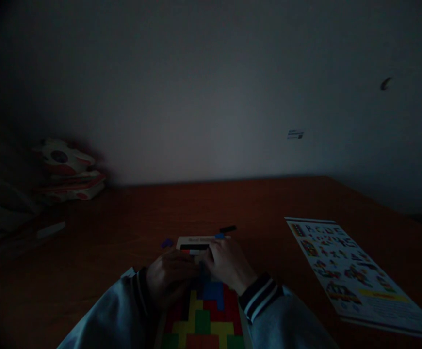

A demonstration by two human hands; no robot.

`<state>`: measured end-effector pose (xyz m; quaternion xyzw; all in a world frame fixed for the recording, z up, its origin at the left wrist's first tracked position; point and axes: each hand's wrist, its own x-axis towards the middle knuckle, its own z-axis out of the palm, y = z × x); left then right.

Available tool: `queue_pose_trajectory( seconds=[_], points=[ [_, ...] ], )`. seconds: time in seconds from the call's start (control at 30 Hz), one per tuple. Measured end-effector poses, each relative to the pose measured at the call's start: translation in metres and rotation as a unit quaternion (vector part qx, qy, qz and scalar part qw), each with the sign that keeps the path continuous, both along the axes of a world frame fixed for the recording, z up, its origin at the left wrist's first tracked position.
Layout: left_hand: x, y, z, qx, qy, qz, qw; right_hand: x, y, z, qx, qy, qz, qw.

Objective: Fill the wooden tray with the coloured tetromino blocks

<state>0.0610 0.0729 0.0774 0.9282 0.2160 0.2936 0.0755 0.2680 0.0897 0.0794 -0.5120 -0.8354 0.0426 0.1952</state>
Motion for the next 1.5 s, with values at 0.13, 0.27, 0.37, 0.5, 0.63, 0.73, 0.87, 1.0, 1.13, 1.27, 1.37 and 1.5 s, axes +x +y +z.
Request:
queue_pose_trajectory(
  seconds=[0.13,0.27,0.37,0.5,0.63,0.73,0.87,1.0,1.13,1.27,1.37,1.5],
  points=[
    [-0.002,0.002,-0.001,-0.002,0.013,-0.006,1.000,0.009,0.004,0.002,-0.010,0.013,-0.022,1.000],
    [-0.005,0.006,-0.006,0.028,-0.001,0.030,0.999,0.030,0.014,0.003,-0.002,0.023,-0.096,0.995],
    [-0.007,0.009,-0.010,0.036,0.002,0.047,0.998,0.051,0.022,0.002,0.000,0.009,-0.156,0.988],
    [-0.006,0.008,-0.012,0.043,0.003,0.045,0.998,0.069,0.027,-0.003,-0.018,-0.022,-0.186,0.982],
    [-0.005,0.007,-0.011,0.058,-0.001,0.044,0.997,0.065,0.022,-0.002,-0.023,-0.029,-0.175,0.984],
    [-0.008,0.009,-0.008,0.037,0.013,0.063,0.997,0.048,0.010,0.002,-0.025,0.035,-0.073,0.996],
    [-0.011,0.011,-0.006,0.017,0.019,0.075,0.997,0.022,-0.006,0.002,-0.063,0.116,0.079,0.988],
    [-0.012,0.010,-0.009,0.016,0.010,0.072,0.997,0.009,-0.012,-0.001,-0.058,0.101,0.087,0.989],
    [-0.012,0.009,-0.008,0.011,0.010,0.065,0.998,0.010,-0.011,-0.004,-0.036,0.085,0.087,0.992],
    [-0.012,0.010,-0.007,0.013,0.009,0.056,0.998,0.012,-0.010,-0.004,0.015,0.041,0.133,0.990],
    [-0.009,0.010,-0.009,0.018,0.015,0.058,0.998,0.014,-0.008,-0.004,0.066,-0.001,0.154,0.986],
    [-0.007,0.010,-0.013,0.010,0.035,0.087,0.995,0.017,-0.006,-0.003,0.088,-0.021,0.147,0.985]
  ],
)
